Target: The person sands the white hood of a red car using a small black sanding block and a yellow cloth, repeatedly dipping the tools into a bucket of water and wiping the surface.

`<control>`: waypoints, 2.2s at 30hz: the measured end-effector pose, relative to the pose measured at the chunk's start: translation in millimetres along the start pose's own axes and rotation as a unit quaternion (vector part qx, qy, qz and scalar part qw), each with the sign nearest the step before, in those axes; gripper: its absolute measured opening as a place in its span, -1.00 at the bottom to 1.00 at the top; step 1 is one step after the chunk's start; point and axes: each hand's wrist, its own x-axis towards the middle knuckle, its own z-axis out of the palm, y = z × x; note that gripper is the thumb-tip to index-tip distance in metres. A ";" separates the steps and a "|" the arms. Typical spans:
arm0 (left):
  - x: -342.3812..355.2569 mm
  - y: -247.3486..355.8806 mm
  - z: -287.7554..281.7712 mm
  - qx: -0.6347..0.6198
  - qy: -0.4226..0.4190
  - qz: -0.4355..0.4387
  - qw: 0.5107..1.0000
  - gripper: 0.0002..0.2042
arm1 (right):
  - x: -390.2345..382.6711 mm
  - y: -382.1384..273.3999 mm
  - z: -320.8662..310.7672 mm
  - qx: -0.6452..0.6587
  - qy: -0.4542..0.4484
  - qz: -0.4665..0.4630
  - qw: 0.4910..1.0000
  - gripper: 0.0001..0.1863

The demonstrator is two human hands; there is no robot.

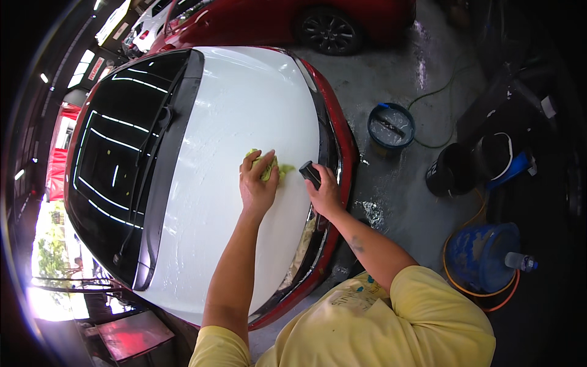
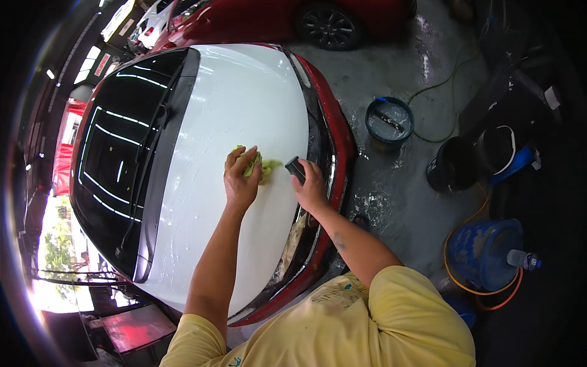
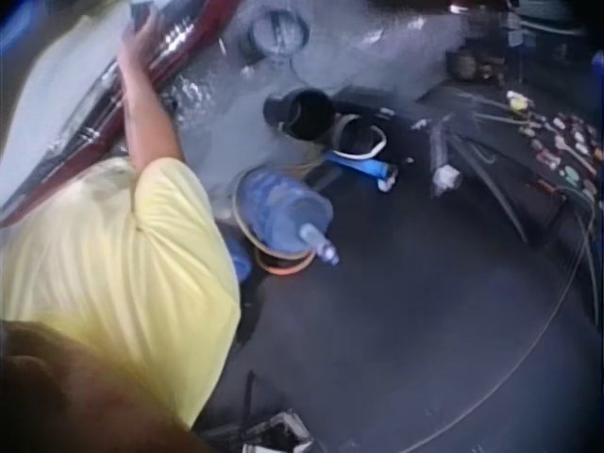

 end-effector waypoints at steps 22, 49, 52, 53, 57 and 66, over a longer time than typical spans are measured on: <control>101.1 -133.8 38.2 0.189 -0.067 0.061 0.978 -0.34 | 50.2 37.9 44.9 -0.170 -0.062 -0.136 0.974 -0.44; 107.0 -121.1 39.2 0.182 -0.092 0.003 0.979 -0.37 | 239.2 38.2 96.0 -0.208 0.021 -0.118 0.971 -0.60; 95.4 -141.0 32.6 0.202 -0.083 0.004 0.976 -0.37 | 82.1 22.6 88.7 -0.239 -0.053 -0.152 0.958 -0.48; 96.2 -141.8 32.6 0.188 -0.081 0.017 0.979 -0.36 | 31.3 10.0 70.7 -0.191 -0.077 -0.162 0.965 -0.42; 98.9 -134.0 35.0 0.204 -0.081 0.028 0.975 -0.35 | 101.7 32.6 60.6 -0.213 -0.081 -0.238 0.944 -0.57; 98.6 -137.8 34.0 0.204 -0.076 0.027 0.976 -0.37 | 182.0 34.6 103.0 -0.212 -0.013 -0.148 0.966 -0.55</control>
